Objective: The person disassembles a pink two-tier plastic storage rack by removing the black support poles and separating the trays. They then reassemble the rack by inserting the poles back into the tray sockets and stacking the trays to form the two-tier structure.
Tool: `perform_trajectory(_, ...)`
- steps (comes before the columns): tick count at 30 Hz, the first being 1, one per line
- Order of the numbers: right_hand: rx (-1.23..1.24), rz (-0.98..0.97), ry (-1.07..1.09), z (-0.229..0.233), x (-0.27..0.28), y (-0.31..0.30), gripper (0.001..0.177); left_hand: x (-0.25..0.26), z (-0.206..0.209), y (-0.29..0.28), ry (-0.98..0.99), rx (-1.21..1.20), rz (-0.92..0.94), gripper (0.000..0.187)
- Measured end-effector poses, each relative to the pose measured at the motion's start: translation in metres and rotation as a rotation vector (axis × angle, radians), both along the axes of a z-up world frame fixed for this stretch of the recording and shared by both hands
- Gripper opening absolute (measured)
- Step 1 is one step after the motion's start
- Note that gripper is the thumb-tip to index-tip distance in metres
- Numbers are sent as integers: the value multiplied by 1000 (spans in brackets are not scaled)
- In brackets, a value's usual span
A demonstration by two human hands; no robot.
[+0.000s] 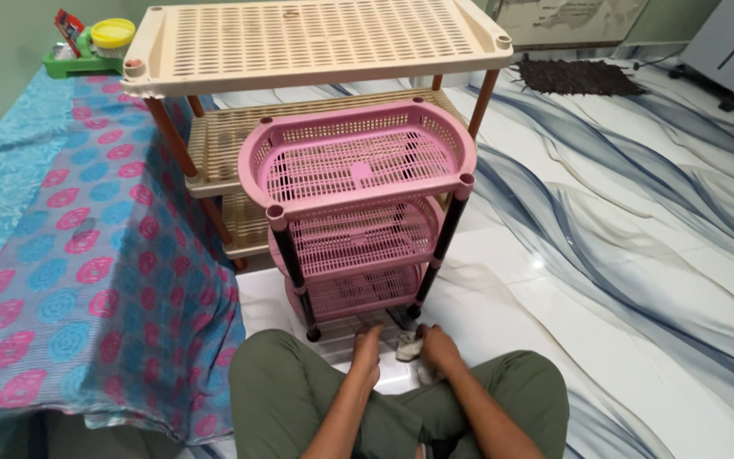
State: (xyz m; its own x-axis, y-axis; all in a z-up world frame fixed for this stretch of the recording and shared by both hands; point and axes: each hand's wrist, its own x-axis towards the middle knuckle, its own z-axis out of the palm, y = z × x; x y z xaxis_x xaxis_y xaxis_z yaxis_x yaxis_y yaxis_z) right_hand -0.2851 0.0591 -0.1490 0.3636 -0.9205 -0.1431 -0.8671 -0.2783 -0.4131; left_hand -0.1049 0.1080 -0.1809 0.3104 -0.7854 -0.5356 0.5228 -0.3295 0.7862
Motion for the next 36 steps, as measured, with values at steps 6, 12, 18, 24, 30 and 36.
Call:
perform_trajectory(6, 265, -264, -944, 33, -13, -13, 35, -16, 45, 12, 128, 38, -350, 63)
perform_trajectory(12, 305, -367, -1355, 41, -6, -3, 33, -30, 86, 12, 282, -178, -487, 49)
perform_trajectory(18, -90, 5, -1023, 66, -13, 7, 32, -38, 60, -20, 228, -257, -272, 32)
perform_trajectory(24, -258, 39, -923, 100, -13, 39, 52, -55, 71, -29, 324, -365, -204, 30)
perform_trajectory(30, 21, -502, -1383, 84, -34, 16, 33, -75, 112, -15, 234, -206, -283, 34)
perform_trajectory(36, 285, -914, -1788, 50, -64, -1, 21, -137, 82, -57, -25, -284, -19, 34)
